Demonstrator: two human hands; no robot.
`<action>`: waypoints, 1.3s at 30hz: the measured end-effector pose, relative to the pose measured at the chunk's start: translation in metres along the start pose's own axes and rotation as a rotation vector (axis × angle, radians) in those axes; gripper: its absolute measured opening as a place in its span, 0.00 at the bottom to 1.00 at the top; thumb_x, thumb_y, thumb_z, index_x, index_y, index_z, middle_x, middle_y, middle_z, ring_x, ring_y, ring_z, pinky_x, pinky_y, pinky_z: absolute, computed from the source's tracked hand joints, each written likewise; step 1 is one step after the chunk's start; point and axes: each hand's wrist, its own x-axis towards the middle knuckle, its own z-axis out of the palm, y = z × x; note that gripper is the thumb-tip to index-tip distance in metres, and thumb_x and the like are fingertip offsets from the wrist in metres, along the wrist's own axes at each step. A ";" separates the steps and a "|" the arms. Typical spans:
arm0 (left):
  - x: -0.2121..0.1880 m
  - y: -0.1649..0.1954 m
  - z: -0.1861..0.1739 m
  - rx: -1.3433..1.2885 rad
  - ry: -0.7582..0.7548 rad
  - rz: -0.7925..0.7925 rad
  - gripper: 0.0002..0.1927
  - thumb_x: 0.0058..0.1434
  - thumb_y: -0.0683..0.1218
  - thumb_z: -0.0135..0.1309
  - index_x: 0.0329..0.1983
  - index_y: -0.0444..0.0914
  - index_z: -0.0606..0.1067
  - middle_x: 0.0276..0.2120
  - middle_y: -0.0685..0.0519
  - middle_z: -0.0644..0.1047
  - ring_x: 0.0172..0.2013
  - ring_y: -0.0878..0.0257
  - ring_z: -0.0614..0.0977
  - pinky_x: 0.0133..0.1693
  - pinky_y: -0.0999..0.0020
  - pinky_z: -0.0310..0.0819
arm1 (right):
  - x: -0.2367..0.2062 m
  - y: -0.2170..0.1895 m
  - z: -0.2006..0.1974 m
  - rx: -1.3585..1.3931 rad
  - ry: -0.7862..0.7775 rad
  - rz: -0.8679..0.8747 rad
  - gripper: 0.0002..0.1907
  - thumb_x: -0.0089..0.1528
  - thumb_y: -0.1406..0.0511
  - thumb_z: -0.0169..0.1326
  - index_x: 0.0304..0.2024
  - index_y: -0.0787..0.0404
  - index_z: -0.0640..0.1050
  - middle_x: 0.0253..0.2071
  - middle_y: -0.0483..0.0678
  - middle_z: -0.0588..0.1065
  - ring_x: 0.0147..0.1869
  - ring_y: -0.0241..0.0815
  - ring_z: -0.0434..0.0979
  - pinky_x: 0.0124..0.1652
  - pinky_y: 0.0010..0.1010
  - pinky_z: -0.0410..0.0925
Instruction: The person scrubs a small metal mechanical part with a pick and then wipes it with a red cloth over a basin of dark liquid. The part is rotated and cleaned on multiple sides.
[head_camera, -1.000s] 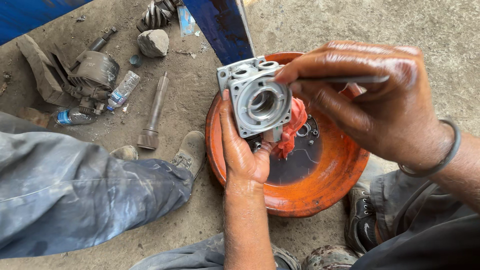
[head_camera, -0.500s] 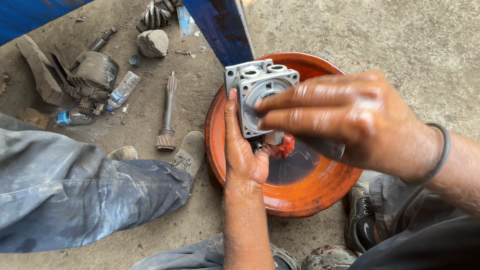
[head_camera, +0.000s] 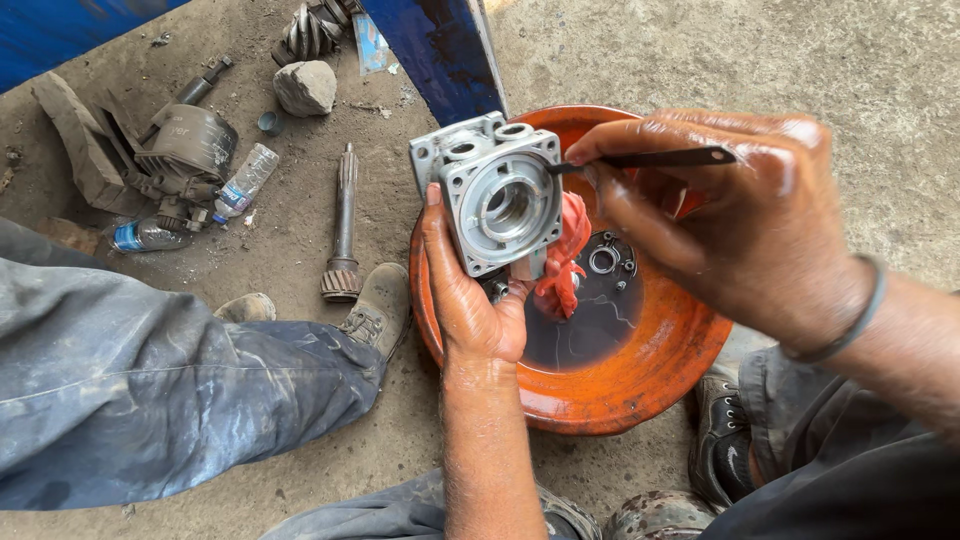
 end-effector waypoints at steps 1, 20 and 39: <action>-0.001 -0.001 0.000 -0.003 0.035 0.003 0.29 0.61 0.67 0.53 0.59 0.49 0.75 0.54 0.60 0.77 0.53 0.64 0.75 0.48 0.59 0.68 | -0.004 0.001 0.004 0.004 0.004 0.053 0.09 0.65 0.67 0.64 0.48 0.59 0.84 0.33 0.47 0.83 0.33 0.35 0.84 0.33 0.25 0.74; 0.014 -0.020 -0.023 0.118 -0.262 0.463 0.35 0.65 0.54 0.65 0.68 0.32 0.67 0.57 0.47 0.74 0.59 0.57 0.76 0.64 0.59 0.71 | -0.009 0.032 0.022 0.980 0.213 0.425 0.09 0.75 0.68 0.44 0.52 0.64 0.74 0.43 0.60 0.80 0.38 0.44 0.83 0.37 0.30 0.78; -0.014 -0.021 -0.001 1.040 -0.592 0.925 0.40 0.53 0.50 0.77 0.65 0.41 0.68 0.63 0.51 0.69 0.66 0.57 0.70 0.67 0.63 0.69 | -0.015 0.048 0.035 1.284 0.174 0.866 0.09 0.72 0.65 0.46 0.48 0.63 0.74 0.45 0.57 0.81 0.49 0.47 0.85 0.47 0.35 0.80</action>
